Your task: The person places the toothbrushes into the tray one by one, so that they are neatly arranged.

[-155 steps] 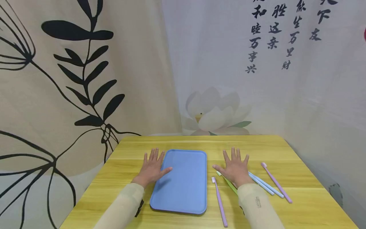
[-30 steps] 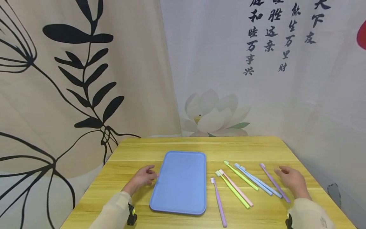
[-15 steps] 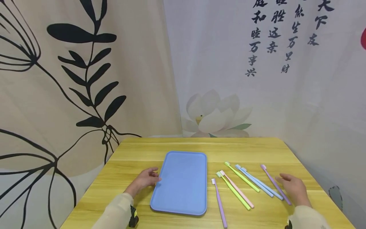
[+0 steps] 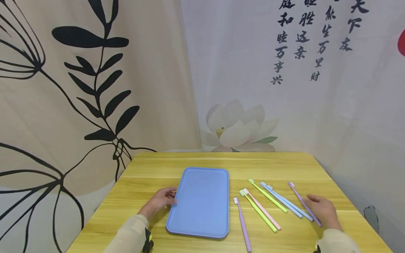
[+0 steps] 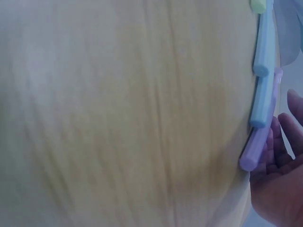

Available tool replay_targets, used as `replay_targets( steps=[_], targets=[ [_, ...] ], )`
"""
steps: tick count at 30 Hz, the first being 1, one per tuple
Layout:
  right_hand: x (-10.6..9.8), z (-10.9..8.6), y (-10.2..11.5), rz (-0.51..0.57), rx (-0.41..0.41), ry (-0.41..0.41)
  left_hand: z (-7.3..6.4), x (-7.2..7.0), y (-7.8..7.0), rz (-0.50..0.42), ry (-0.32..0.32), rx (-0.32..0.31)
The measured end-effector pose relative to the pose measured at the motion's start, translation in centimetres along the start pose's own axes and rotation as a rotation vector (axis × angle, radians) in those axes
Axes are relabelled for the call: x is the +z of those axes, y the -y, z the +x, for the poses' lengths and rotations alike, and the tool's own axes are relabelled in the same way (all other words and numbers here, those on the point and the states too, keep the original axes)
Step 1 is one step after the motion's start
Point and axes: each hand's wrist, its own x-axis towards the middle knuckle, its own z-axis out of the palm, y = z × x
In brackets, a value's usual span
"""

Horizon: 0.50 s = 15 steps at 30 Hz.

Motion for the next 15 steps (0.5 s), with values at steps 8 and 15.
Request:
replay_targets(
  steps=[8,15],
  targets=[
    [0.18,-0.21,0.03,-0.054,-0.040,0.011,0.16,0.09,0.22,0.002,0.005,0.008],
    [0.48,0.24,-0.18,-0.077,-0.033,-0.016,0.39,0.04,0.28,0.016,0.001,-0.002]
  ],
)
